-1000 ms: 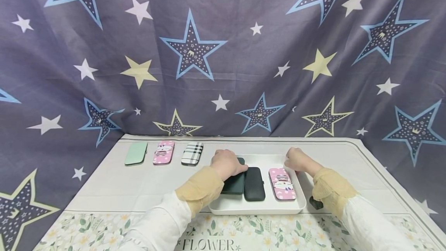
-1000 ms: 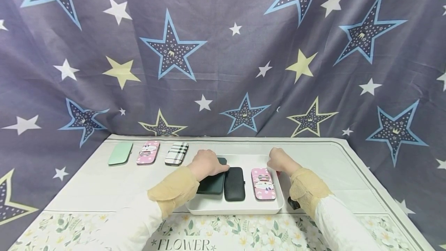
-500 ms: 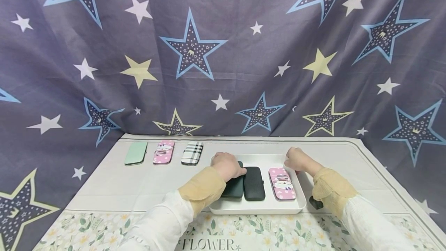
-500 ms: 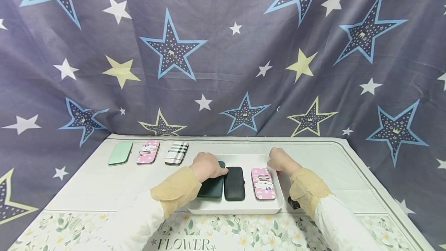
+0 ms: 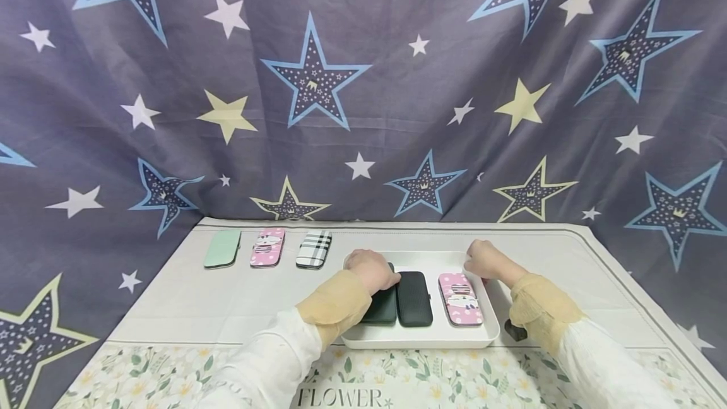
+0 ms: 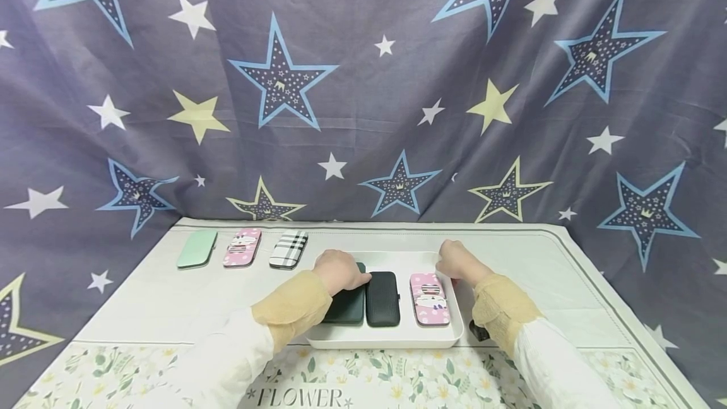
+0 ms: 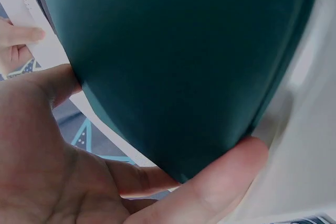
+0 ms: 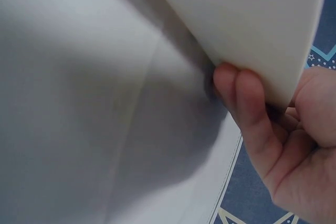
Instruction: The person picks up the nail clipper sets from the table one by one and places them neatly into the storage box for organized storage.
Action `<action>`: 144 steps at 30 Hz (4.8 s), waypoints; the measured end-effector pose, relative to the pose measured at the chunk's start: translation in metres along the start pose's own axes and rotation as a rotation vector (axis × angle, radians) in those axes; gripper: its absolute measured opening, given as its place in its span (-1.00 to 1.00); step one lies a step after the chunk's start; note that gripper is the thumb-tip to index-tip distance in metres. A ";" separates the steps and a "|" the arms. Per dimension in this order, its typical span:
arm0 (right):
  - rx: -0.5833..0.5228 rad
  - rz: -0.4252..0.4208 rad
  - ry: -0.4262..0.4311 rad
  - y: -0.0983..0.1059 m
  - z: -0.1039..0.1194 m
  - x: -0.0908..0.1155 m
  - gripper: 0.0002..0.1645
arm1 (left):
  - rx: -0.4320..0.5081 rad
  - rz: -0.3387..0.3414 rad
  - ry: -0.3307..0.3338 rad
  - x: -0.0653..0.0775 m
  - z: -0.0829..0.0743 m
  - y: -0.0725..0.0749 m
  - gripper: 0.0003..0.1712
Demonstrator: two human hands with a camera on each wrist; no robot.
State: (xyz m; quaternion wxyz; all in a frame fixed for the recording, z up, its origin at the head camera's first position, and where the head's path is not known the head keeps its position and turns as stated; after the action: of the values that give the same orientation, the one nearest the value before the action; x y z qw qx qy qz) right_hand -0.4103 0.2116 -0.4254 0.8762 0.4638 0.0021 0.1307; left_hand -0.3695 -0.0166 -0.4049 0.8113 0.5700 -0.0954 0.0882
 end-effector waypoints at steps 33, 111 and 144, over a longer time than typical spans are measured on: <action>0.001 -0.005 0.008 0.001 0.002 0.001 -0.72 | 0.106 0.097 0.007 0.019 0.004 0.001 -0.14; 0.017 -0.038 0.058 0.001 0.004 0.001 -0.72 | 0.470 -0.506 -0.069 -0.031 0.140 0.015 -0.18; 0.011 -0.037 0.037 0.001 0.000 0.001 -0.74 | 0.440 -0.337 0.099 -0.073 0.169 -0.041 -0.39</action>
State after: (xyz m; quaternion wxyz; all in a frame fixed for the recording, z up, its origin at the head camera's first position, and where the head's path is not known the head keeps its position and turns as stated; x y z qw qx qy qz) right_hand -0.4100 0.2127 -0.4243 0.8758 0.4659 0.0274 0.1230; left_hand -0.4388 -0.1920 -0.4049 0.6748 0.7354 0.0618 -0.0017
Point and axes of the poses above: each hand's wrist, its own x-axis away from the middle knuckle, its own y-axis out of the back of the hand, z = x × y, the point moved 7 cm from there along -x, towards the middle knuckle, and after that the axes turned 14 degrees about -x, right-handed, at the moved point
